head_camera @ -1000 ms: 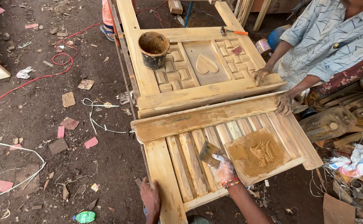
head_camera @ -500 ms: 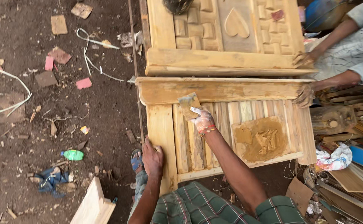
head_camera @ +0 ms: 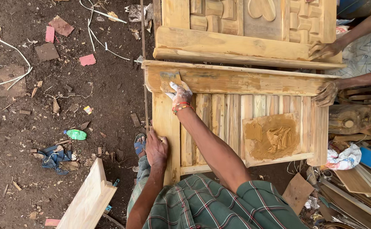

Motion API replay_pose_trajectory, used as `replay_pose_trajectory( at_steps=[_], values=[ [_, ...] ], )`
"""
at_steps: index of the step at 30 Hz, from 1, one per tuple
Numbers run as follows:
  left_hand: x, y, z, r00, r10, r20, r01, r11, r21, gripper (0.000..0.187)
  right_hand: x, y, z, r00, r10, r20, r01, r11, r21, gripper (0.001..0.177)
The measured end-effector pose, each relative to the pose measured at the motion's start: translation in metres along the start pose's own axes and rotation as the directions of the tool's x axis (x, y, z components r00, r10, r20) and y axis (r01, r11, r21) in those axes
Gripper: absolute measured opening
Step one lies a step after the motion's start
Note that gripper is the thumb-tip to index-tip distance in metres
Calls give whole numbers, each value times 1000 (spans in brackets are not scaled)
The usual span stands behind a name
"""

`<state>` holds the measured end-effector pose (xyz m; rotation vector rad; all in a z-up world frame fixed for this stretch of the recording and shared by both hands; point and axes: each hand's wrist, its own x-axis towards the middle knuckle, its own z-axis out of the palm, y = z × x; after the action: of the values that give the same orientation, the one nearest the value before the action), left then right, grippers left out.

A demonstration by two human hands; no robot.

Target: The person applies a brown wood filler to a wooden headboard using a putty knife and a brush. They spread the filler into the grooves and joints of the slatted wood, then smooth it over the surface. Another person is visible nearby, also working on a similar wooden piece.

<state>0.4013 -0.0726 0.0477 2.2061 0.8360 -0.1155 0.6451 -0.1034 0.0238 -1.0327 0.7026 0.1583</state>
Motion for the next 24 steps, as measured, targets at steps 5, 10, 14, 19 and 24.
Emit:
replay_pose_trajectory(
  at_steps=[5, 10, 14, 19, 24],
  values=[
    [-3, -5, 2, 1000, 21, 8, -21, 999, 30, 64, -10, 4, 12, 998, 4, 68, -11, 995, 103, 48],
    [-1, 1, -2, 1000, -8, 16, 8, 1000, 2, 65, -8, 3, 10, 1000, 23, -5, -23, 999, 35, 51],
    [-3, 3, -6, 999, -18, 31, 18, 1000, -12, 67, 2, 12, 5, 983, 22, 184, -35, 997, 66, 46],
    [-1, 5, -9, 1000, 10, -12, -10, 1000, -7, 64, 14, 33, 9, 993, 80, 87, -79, 997, -16, 46],
    [-4, 5, -7, 1000, -17, 19, 18, 1000, -23, 64, 5, 42, 18, 992, 48, 120, -48, 999, -3, 48]
  ],
)
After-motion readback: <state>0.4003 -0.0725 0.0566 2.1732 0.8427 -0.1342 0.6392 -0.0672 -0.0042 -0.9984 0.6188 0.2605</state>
